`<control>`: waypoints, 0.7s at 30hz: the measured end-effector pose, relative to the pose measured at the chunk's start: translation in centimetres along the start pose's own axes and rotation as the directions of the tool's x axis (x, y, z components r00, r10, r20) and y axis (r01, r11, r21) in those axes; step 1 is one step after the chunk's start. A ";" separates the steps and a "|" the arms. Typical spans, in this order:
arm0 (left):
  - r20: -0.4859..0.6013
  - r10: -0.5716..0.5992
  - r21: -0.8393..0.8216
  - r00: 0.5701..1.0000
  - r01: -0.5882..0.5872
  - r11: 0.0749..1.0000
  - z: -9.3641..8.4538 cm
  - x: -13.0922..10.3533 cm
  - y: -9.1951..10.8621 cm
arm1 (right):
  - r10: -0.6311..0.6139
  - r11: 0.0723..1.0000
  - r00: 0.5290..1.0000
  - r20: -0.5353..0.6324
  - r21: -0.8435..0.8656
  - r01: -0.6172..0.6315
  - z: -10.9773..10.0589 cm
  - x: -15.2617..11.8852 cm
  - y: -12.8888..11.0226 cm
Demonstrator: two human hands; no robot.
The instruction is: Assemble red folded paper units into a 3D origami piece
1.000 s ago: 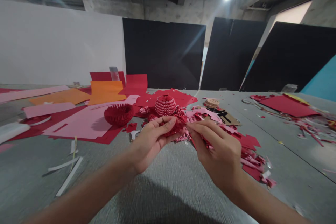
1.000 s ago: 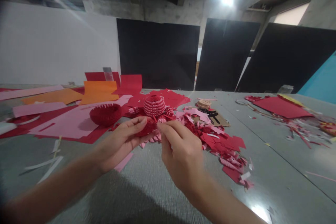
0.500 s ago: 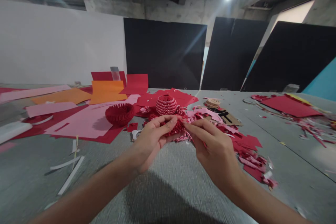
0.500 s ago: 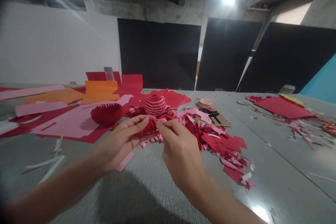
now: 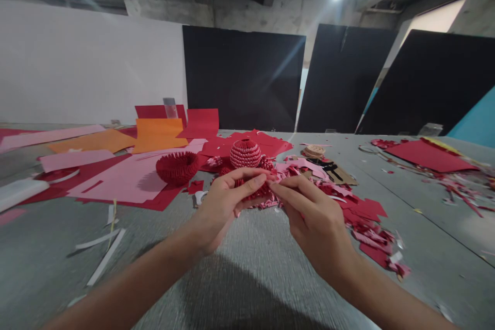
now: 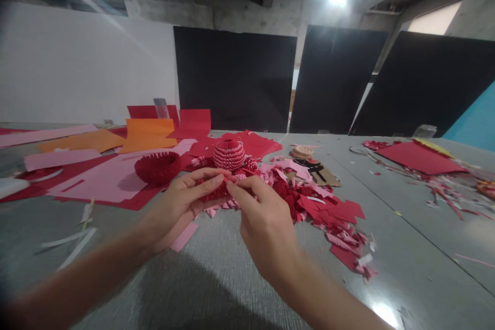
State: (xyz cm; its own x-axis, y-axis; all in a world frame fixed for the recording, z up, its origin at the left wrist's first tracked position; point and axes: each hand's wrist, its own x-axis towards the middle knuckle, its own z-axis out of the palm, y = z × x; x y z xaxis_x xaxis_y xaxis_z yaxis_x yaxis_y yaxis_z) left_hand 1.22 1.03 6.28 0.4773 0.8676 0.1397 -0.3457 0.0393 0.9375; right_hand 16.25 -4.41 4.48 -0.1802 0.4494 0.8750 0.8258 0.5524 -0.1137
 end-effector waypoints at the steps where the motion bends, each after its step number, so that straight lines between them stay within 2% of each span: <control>1: -0.005 -0.003 0.007 1.000 0.003 1.000 0.0 0.0 0.0 | -0.006 1.000 1.000 -0.008 -0.003 0.006 0.0 0.0 0.0; 4: -0.020 -0.023 -0.033 1.000 0.023 0.999 -0.1 0.1 0.0 | -0.001 1.000 0.999 -0.037 0.008 0.001 0.0 -0.2 0.0; 11: 0.017 -0.065 -0.273 0.998 0.067 0.960 -0.2 -0.1 -0.1 | 0.038 0.996 0.994 -0.105 0.084 -0.029 -0.4 0.1 -0.5; 16: 0.049 -0.054 -0.298 0.997 0.066 0.952 -0.3 -0.1 0.1 | 0.034 0.994 0.989 -0.143 0.103 -0.019 -0.5 0.2 -0.6; 21: 0.016 -0.071 -0.309 0.997 0.073 0.948 -0.1 -0.1 0.1 | -0.003 0.998 0.987 -0.158 0.069 0.014 -0.5 0.3 -0.7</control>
State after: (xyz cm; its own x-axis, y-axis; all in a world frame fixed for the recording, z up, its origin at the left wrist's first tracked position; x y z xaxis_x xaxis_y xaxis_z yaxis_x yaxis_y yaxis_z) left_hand 1.05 0.97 6.35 0.5136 0.8545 0.0777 -0.5430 0.2536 0.8005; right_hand 15.88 -5.00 5.01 -0.0960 0.3310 0.9387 0.7843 0.6058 -0.1334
